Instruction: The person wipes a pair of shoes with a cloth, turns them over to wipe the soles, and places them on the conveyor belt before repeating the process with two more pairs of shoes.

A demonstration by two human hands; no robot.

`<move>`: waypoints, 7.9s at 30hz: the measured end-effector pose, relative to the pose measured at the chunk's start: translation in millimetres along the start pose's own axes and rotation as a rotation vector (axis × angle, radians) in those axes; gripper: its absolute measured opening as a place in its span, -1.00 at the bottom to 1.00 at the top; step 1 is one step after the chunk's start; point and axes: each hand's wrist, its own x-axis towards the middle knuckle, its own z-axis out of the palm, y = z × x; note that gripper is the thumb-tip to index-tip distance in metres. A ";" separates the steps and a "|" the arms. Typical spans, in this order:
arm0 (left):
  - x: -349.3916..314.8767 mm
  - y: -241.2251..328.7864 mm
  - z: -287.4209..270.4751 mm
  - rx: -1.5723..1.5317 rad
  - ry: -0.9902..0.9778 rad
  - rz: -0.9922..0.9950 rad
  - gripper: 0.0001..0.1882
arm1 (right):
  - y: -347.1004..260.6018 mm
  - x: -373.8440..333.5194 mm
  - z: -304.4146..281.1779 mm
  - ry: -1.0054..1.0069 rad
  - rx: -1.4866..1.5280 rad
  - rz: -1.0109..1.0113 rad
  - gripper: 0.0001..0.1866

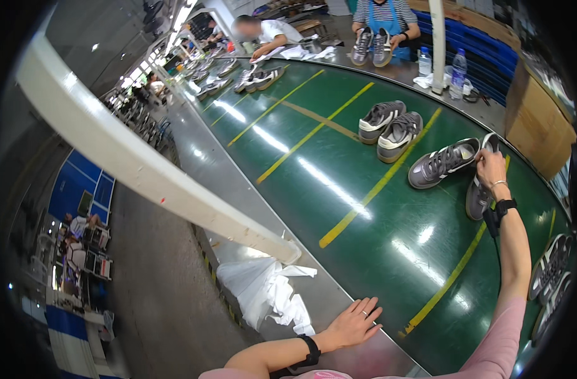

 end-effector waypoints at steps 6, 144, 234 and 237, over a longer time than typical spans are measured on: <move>-3.9 1.2 8.3 -0.059 -0.071 -0.013 -0.51 | -19.2 22.1 37.5 -0.050 -0.108 0.320 -0.39; 16.5 249.4 -33.1 -0.641 0.505 0.218 -0.33 | -180.8 -601.3 -94.7 0.044 0.307 0.127 -0.86; 66.2 281.4 -111.4 -0.542 0.642 0.209 -0.56 | -161.0 -593.5 -177.1 0.262 0.855 0.508 -0.77; 61.2 284.7 -112.3 -0.560 0.646 0.225 -0.57 | -169.2 -572.7 -169.3 0.098 1.030 0.764 -0.80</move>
